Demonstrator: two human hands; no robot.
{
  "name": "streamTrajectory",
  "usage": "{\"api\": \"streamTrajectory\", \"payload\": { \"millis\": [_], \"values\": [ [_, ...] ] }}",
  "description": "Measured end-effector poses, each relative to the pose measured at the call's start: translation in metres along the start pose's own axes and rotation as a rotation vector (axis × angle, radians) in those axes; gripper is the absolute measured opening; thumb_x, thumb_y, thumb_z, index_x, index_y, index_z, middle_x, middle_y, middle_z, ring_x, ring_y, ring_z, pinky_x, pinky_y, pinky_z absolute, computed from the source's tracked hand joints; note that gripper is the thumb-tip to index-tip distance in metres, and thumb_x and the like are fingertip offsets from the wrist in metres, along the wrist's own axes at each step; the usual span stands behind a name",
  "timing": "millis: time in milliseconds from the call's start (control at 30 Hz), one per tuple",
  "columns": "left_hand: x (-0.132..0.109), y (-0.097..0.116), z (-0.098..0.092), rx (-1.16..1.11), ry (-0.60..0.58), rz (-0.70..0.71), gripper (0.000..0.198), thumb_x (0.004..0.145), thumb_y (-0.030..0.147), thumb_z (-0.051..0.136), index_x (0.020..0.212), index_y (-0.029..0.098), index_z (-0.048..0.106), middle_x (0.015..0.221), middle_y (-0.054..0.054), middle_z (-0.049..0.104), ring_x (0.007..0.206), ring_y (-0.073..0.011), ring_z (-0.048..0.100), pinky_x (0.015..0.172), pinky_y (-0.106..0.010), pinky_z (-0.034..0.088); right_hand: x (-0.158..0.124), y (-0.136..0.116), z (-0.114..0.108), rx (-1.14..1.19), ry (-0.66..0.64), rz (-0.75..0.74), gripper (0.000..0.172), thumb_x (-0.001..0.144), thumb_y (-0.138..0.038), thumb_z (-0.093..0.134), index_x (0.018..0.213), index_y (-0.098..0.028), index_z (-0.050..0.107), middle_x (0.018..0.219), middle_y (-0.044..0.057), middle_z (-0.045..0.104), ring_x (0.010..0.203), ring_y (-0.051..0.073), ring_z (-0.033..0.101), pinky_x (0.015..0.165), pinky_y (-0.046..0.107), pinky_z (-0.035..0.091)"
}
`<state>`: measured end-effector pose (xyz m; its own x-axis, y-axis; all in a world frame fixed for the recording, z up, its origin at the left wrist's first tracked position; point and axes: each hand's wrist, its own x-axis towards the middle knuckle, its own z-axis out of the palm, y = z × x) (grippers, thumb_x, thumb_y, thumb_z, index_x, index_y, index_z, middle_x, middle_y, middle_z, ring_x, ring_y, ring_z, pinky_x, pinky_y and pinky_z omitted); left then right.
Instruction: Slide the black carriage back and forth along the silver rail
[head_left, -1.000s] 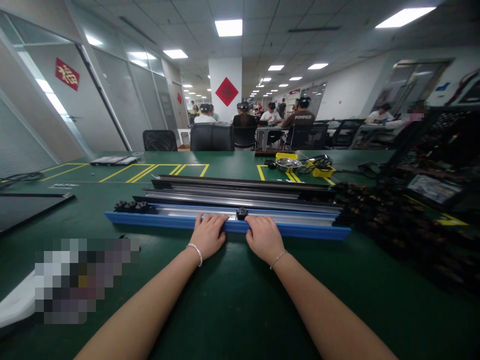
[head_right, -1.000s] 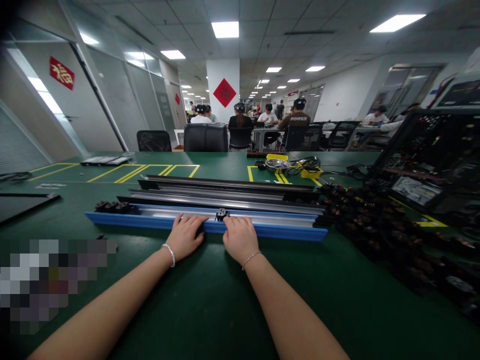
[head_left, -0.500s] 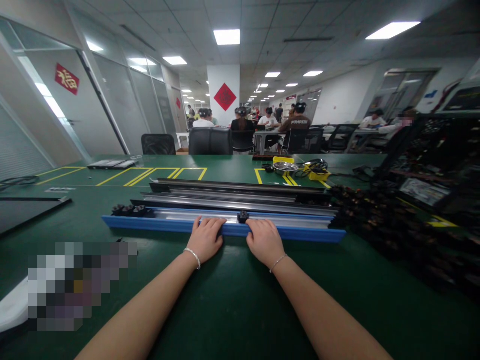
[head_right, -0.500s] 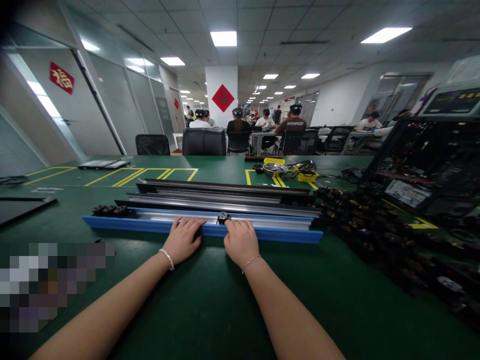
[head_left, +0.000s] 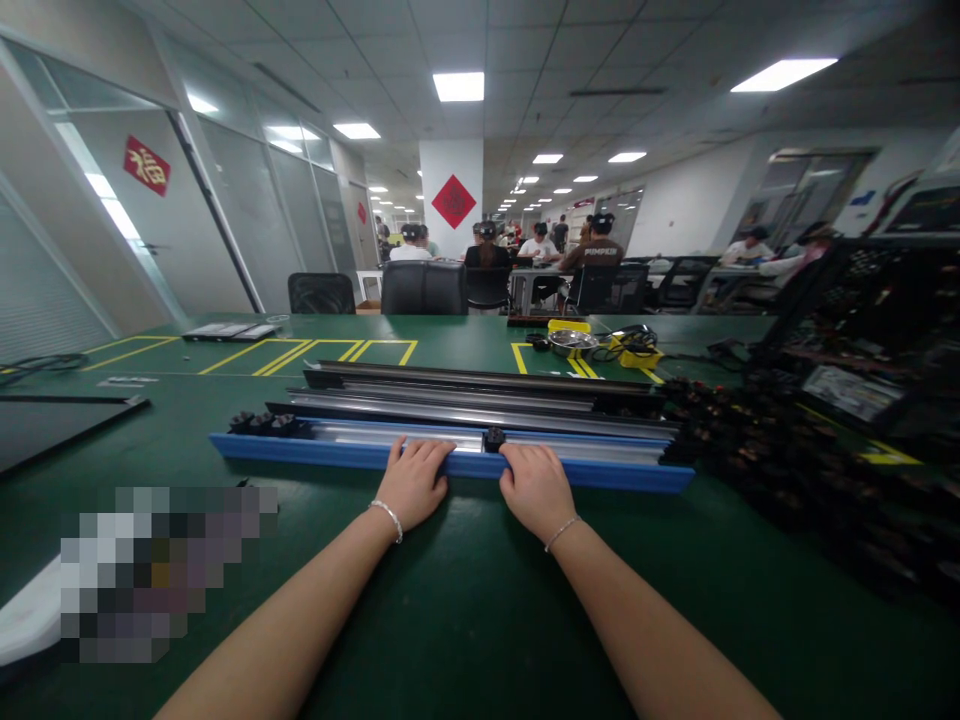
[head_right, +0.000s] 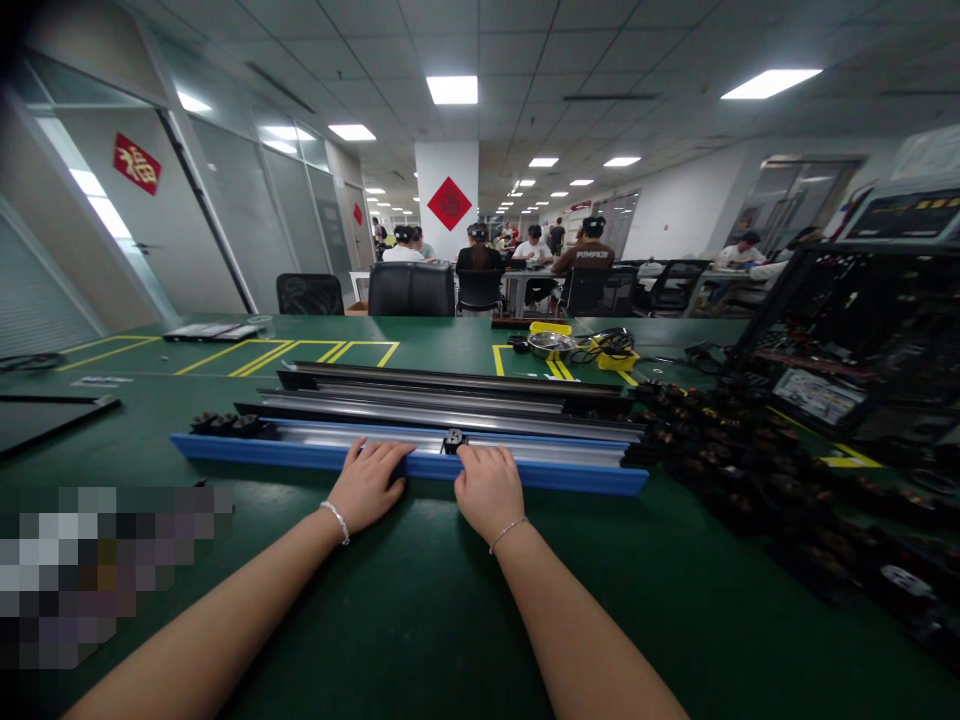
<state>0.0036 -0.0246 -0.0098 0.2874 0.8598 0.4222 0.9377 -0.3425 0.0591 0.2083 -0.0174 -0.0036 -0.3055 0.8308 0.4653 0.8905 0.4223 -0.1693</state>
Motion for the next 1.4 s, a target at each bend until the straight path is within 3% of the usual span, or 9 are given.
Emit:
{"api": "streamTrajectory", "payload": {
  "millis": [800,1033,1233,1400],
  "values": [
    [0.0,-0.001,0.0,-0.008,0.0,0.011,0.047,0.074,0.022,0.049,0.12,0.03,0.047,0.119,-0.002,0.058,0.111,-0.0208,0.048,0.107,-0.046,0.017,-0.003,0.011,0.001,-0.004,0.067,0.071,0.026,0.079,-0.019,0.043,0.097,-0.023,0.061,0.098,0.004,0.065,0.093,0.017,0.054,0.098,0.037,0.023],
    [0.0,-0.001,-0.001,-0.008,0.01,0.018,0.045,0.075,0.022,0.048,0.119,0.03,0.048,0.118,-0.001,0.059,0.111,-0.0206,0.048,0.106,-0.046,0.018,-0.004,0.011,-0.001,0.028,0.114,0.13,0.02,0.079,-0.021,0.043,0.09,-0.023,0.06,0.092,0.002,0.066,0.087,0.017,0.055,0.103,0.045,0.014],
    [0.0,0.0,-0.001,-0.01,-0.004,0.005,0.046,0.075,0.021,0.048,0.119,0.03,0.048,0.118,-0.002,0.058,0.111,-0.0207,0.048,0.106,-0.046,0.017,-0.002,0.011,0.001,0.04,0.178,0.179,0.015,0.08,-0.029,0.044,0.082,-0.022,0.058,0.089,0.003,0.065,0.089,0.018,0.054,0.102,0.049,0.014],
    [0.0,0.001,0.0,-0.012,0.019,0.0,0.044,0.075,0.02,0.048,0.118,0.03,0.049,0.116,-0.002,0.059,0.11,-0.0208,0.049,0.106,-0.046,0.018,0.007,0.007,0.008,0.091,0.282,0.271,0.032,0.08,-0.04,0.047,0.102,-0.019,0.056,0.109,0.011,0.061,0.105,0.024,0.048,0.1,0.054,0.015]
  ]
}}
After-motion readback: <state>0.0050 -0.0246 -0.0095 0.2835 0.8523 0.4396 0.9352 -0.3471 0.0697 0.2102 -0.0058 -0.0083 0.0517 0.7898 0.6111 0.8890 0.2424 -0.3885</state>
